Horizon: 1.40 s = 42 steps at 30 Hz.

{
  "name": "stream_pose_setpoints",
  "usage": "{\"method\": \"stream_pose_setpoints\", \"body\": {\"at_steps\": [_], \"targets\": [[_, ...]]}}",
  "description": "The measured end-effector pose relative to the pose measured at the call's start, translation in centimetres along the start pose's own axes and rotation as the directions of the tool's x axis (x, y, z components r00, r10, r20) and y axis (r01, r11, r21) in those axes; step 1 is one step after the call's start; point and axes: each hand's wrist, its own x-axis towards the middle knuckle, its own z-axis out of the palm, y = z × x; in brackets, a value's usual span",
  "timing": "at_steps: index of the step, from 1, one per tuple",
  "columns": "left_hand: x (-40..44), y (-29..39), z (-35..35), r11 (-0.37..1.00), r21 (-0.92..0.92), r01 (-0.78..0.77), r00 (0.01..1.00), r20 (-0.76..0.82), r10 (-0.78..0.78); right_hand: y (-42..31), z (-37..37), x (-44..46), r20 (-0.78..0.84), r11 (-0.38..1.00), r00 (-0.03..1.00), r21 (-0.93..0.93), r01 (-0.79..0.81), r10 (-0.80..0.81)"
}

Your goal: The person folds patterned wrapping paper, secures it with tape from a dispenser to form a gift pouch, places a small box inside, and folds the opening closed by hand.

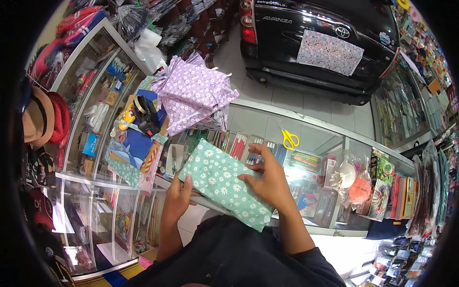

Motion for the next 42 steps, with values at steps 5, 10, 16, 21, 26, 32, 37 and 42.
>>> {"method": "stream_pose_setpoints", "body": {"at_steps": [5,10,16,21,26,32,37,42], "targets": [[-0.3,0.3,1.2,0.992,-0.122,-0.041,0.997,-0.074,0.032,-0.4,-0.5,-0.2,-0.006,0.997,1.0,0.074,-0.019,0.02],[-0.5,0.3,3.1,0.773,-0.604,-0.194,0.981,-0.131,0.143,-0.6,-0.3,-0.4,0.035,0.993,0.999,0.12,-0.023,0.018],[-0.1,1.1,4.6,0.707,-0.575,-0.411,0.889,-0.424,0.172,-0.6,0.0,-0.6,0.074,0.986,0.994,0.147,0.074,-0.086],[-0.5,2.3,5.0,0.704,-0.548,-0.451,0.853,-0.498,0.159,-0.9,-0.1,-1.0,0.108,0.982,0.989,0.174,0.08,-0.1],[-0.6,3.7,5.3,0.709,-0.438,-0.553,0.768,-0.599,0.229,-1.1,-0.4,-1.1,0.075,0.964,0.984,0.223,0.142,-0.163],[-1.1,6.5,3.9,0.702,-0.16,-0.694,0.641,-0.582,0.501,-0.9,-1.1,-0.8,-0.008,0.87,0.985,0.469,0.155,-0.172],[-0.5,8.2,2.5,0.548,-0.012,-0.836,0.486,-0.479,0.731,-1.0,-1.3,-0.6,-0.048,0.801,0.984,0.575,0.17,-0.174],[-0.1,10.1,1.7,0.469,-0.008,-0.883,0.435,-0.387,0.813,-2.5,-1.5,-0.8,-0.099,0.794,0.985,0.582,0.174,-0.144]]}}
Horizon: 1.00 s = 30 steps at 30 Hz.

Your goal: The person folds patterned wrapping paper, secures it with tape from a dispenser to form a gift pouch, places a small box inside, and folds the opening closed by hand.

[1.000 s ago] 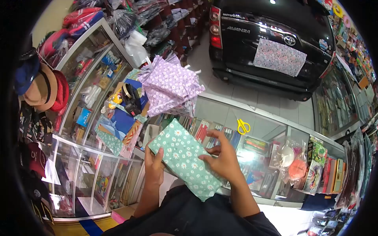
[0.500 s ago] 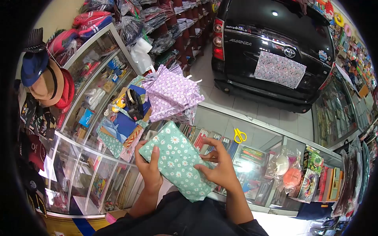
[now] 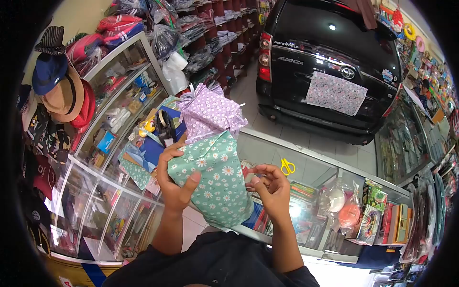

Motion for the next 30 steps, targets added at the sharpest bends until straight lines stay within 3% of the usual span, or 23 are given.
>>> {"method": "stream_pose_setpoints", "body": {"at_steps": [9,15,17,19,21,25,27,30], "targets": [[3.4,0.3,-0.1,0.988,-0.061,-0.142,0.971,0.184,0.151,-5.5,-0.5,0.4,-0.022,0.988,0.989,-0.057,0.145,-0.146],[6.1,1.2,1.7,0.955,-0.14,-0.26,0.947,0.158,0.28,-10.5,0.5,0.5,0.014,0.955,0.961,-0.109,0.275,-0.275],[6.8,1.8,2.6,0.941,-0.157,-0.301,0.932,0.163,0.325,-11.6,2.2,0.8,-0.039,0.868,0.874,-0.147,0.475,-0.485],[7.5,2.0,3.3,0.922,-0.164,-0.352,0.908,0.179,0.378,-12.2,2.7,1.5,-0.018,0.861,0.871,-0.16,0.482,-0.491],[8.0,2.1,4.1,0.915,-0.199,-0.35,0.899,0.204,0.388,-12.3,3.7,2.6,0.063,0.753,0.78,-0.225,0.619,-0.622],[9.4,2.3,5.4,0.896,-0.263,-0.359,0.88,0.226,0.419,-12.0,4.1,4.7,0.072,0.727,0.764,-0.263,0.635,-0.641],[10.0,2.0,5.7,0.888,-0.281,-0.363,0.873,0.232,0.43,-12.4,5.0,4.9,0.019,0.786,0.803,-0.194,0.587,-0.595],[11.1,1.7,6.1,0.894,-0.274,-0.355,0.87,0.252,0.423,-12.0,4.8,6.3,-0.059,0.724,0.734,-0.237,0.648,-0.676]]}}
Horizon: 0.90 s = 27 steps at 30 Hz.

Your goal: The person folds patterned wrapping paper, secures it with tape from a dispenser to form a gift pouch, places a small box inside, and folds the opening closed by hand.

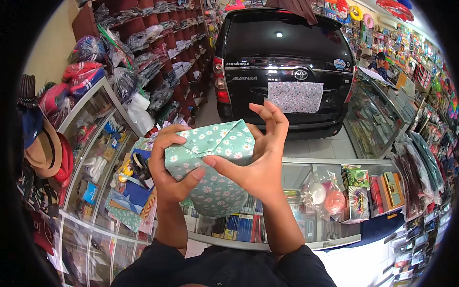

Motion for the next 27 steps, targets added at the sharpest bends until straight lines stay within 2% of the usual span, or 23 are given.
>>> {"method": "stream_pose_setpoints", "body": {"at_steps": [5,7,9,11,12,15,19,21,24,25,27], "targets": [[1.4,-0.1,0.2,1.0,0.014,-0.005,0.999,0.032,0.004,1.4,0.0,0.1,-0.091,0.997,0.994,0.038,0.06,-0.056],[1.7,0.1,0.0,1.0,0.003,0.006,0.997,0.079,-0.006,1.1,0.0,-0.1,-0.115,0.994,0.993,0.105,-0.007,0.019],[1.4,-0.5,0.2,1.0,-0.012,0.025,0.996,0.085,-0.024,1.4,0.0,0.0,-0.126,0.993,0.992,0.115,-0.015,0.03],[1.3,-1.0,0.6,0.998,-0.062,0.007,1.0,0.024,-0.005,1.9,-0.1,0.1,-0.09,0.995,0.996,0.093,0.033,-0.024],[1.3,-1.4,0.2,0.998,0.026,-0.053,0.998,0.038,0.052,1.7,0.2,0.1,-0.094,0.993,0.995,0.122,-0.002,0.013],[0.7,-2.0,0.7,0.997,0.007,-0.079,0.996,-0.046,0.079,2.3,0.1,0.2,-0.06,0.994,0.998,0.107,-0.008,0.015],[1.0,-0.7,0.4,1.0,-0.009,0.0,0.999,0.052,0.0,2.3,-0.1,0.3,-0.059,0.991,0.997,0.127,-0.042,0.05],[0.7,-1.1,0.7,1.0,-0.027,0.012,0.999,0.038,-0.011,2.3,-0.4,0.4,-0.045,0.994,0.997,0.098,-0.055,0.059],[0.5,-2.1,1.3,0.991,0.015,-0.136,0.991,0.0,0.136,2.1,-0.5,0.6,-0.035,0.992,0.998,0.114,-0.05,0.054],[0.6,-1.9,1.3,0.991,0.011,-0.133,0.991,-0.004,0.133,2.1,-0.5,0.6,-0.033,0.993,0.998,0.109,-0.053,0.057],[0.8,-0.9,1.2,1.0,-0.008,0.002,1.0,0.03,-0.001,2.1,-0.7,0.6,-0.039,0.992,0.998,0.123,-0.041,0.046]]}}
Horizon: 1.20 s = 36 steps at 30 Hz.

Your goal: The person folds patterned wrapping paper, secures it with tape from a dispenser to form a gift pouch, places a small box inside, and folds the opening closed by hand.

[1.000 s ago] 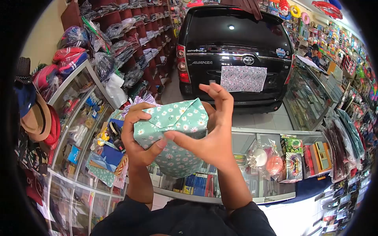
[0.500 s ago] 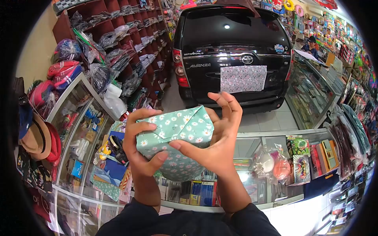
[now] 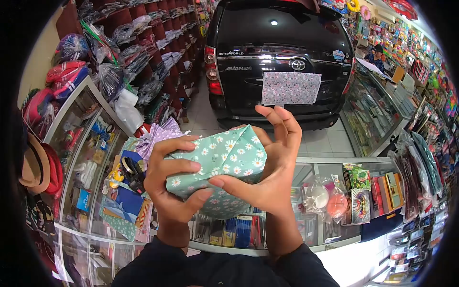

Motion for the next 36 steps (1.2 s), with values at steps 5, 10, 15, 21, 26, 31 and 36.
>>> {"method": "stream_pose_setpoints", "body": {"at_steps": [5,10,15,21,26,31,36], "targets": [[-0.7,-1.4,0.3,0.999,0.041,-0.018,0.999,-0.038,0.019,0.3,0.4,-0.2,-0.015,1.0,1.0,0.01,0.017,-0.017],[-0.7,-1.3,1.1,0.997,-0.011,0.08,0.987,-0.138,-0.081,0.8,0.3,-0.2,-0.029,0.998,0.997,0.019,0.068,-0.067],[-0.5,-1.8,2.1,0.998,-0.048,0.044,0.991,-0.125,-0.05,0.6,0.1,-0.2,-0.041,0.992,0.991,0.006,0.129,-0.128],[-0.9,-1.2,2.5,0.952,-0.256,0.167,0.977,-0.088,-0.195,0.5,-0.1,-0.2,-0.063,0.99,0.988,0.007,0.141,-0.14],[-1.1,-2.1,2.3,0.971,-0.223,0.092,0.986,-0.114,-0.119,0.5,-0.4,-0.4,-0.01,0.985,0.986,-0.046,0.167,-0.167],[-0.9,-1.4,1.9,0.988,-0.148,0.043,0.984,-0.163,-0.067,-0.2,-1.9,-0.3,-0.033,0.984,0.984,-0.046,0.173,-0.175],[-0.9,-1.7,0.7,0.991,-0.011,-0.13,0.985,-0.114,0.128,-3.0,-2.5,-1.8,-0.098,0.976,0.982,-0.161,0.145,-0.162]]}}
